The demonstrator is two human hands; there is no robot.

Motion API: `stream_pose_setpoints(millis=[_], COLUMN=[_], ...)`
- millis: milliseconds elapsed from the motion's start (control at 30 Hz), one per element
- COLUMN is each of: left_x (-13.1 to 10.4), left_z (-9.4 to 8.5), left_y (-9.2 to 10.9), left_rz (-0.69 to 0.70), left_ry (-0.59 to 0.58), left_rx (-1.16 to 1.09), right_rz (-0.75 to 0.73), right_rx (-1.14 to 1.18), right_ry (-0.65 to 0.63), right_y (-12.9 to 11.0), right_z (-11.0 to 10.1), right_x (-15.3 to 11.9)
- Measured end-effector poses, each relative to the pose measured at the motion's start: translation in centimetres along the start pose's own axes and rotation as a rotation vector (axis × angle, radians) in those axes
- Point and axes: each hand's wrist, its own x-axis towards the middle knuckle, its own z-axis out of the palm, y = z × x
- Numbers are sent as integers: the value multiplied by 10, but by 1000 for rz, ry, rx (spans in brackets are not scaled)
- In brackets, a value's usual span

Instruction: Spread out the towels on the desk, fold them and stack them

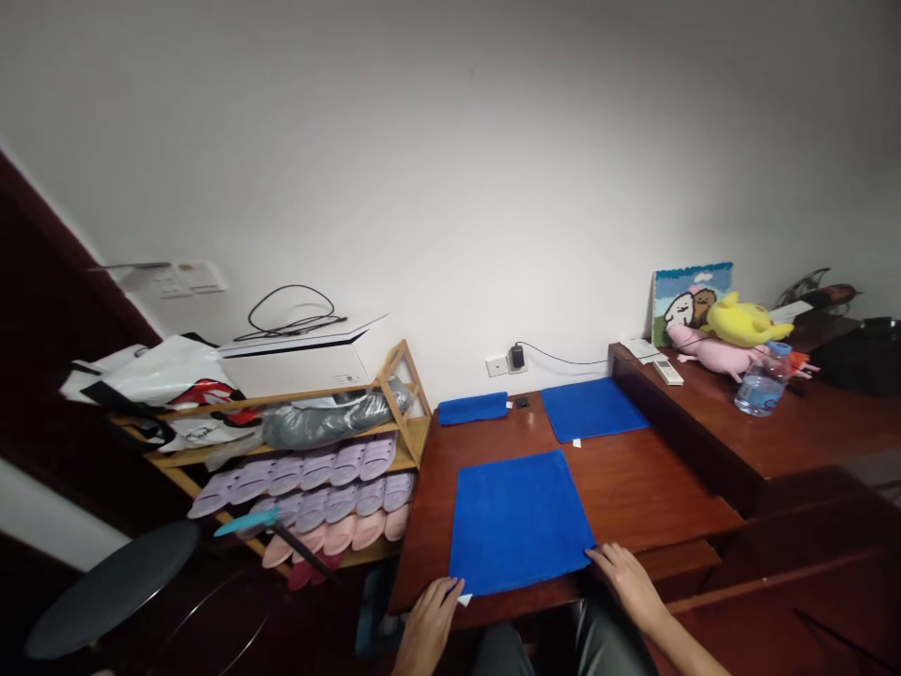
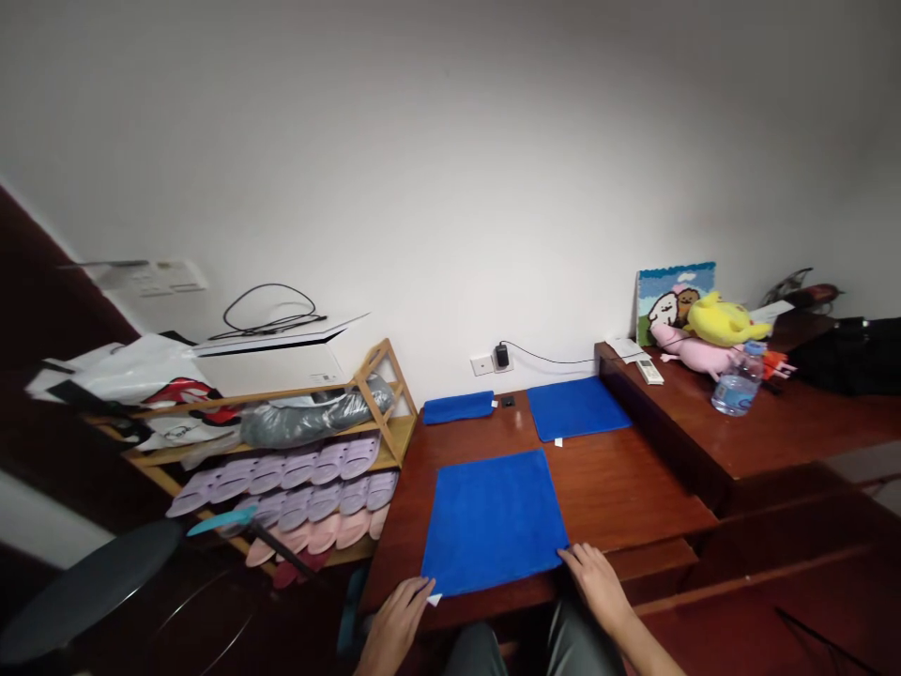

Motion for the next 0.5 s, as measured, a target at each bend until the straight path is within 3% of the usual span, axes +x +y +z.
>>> stream_pose_setpoints(millis=[133,233,500], left_x=[13,33,114], left_z=[-22,-54,-191], left_y=[4,10,63], left_rz=[12,-14,52], left_ry=[68,176,381], left_rx=[-54,-114,-353], right_rz=[-36,-58,-141], right_rx=[138,247,249], right_ry=[75,151,410], right_y=[-13,-24,-39], right_z=[-32,-74,-231], right_x=[3,8,19])
